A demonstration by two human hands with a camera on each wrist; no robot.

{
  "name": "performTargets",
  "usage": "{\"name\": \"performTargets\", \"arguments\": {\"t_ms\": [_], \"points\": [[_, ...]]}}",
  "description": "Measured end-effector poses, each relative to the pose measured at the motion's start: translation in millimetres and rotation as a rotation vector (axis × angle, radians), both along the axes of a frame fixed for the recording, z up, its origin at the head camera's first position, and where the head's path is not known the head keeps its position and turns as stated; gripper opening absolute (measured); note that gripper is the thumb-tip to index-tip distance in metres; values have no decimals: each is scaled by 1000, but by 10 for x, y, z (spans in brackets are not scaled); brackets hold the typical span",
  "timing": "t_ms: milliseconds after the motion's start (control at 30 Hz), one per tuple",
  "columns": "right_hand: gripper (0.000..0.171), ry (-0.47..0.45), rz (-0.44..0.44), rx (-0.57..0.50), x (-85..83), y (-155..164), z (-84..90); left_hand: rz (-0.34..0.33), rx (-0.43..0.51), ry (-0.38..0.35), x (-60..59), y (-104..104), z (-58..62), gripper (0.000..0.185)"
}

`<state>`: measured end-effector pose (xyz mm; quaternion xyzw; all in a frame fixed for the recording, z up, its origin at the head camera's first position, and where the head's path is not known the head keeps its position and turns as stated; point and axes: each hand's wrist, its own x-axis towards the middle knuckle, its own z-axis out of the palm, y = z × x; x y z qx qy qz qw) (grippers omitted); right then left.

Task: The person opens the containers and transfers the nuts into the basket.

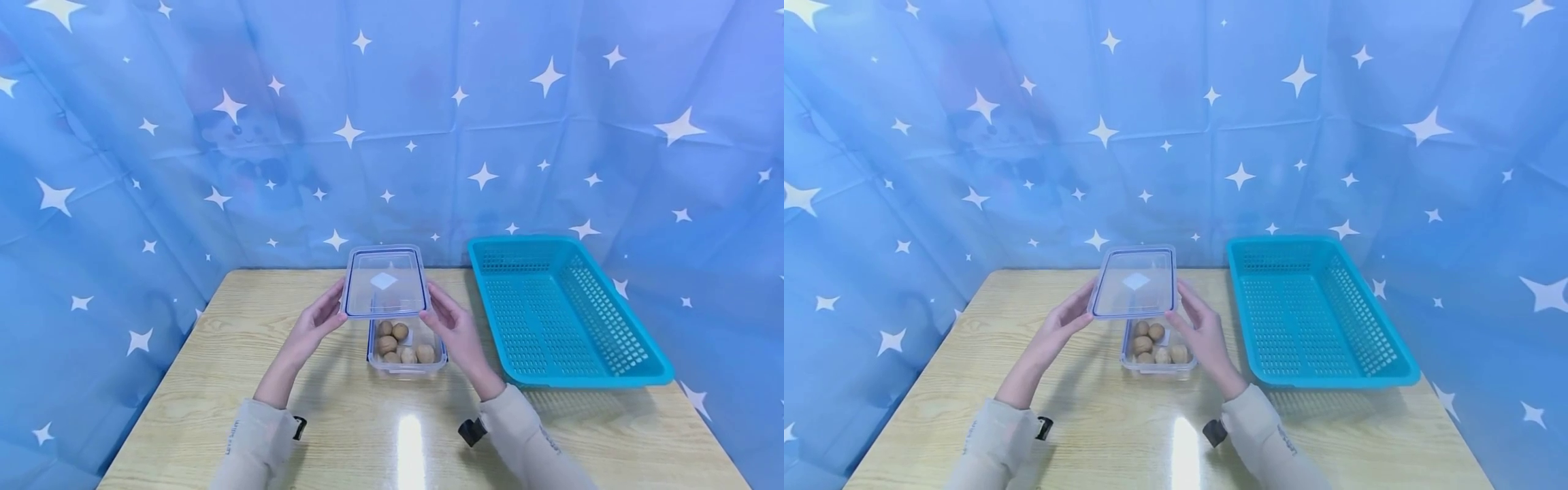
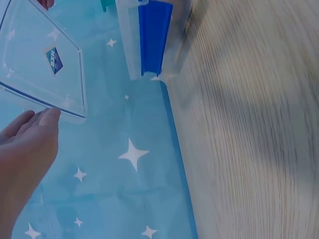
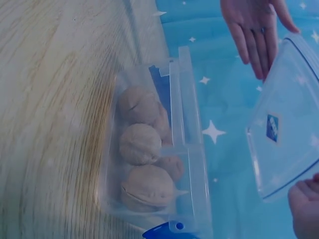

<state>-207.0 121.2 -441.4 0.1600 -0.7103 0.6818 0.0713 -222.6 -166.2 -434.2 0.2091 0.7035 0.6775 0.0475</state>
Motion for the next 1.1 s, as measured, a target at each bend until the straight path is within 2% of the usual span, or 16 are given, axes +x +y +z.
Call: {"name": "performTargets", "arguments": {"t_ms": [167,433,633,900,1100], "points": [[57,18,-7,44,-13,-75,-14,-26,4,6,-19,-126,10,66],[60,40,23,88,-3,-204,2,-21,-12,22,-7,-314,10,66],[60,58,40,99,-13,-305,0,-12,-26,0,13,-432,11,67],[60,41,58,64,-36,-464,-10,3,-17,7,34,-575,17,66],[60,5,65,35,-13,-595,33,33,42,8,46,-681,-16,65]]}}
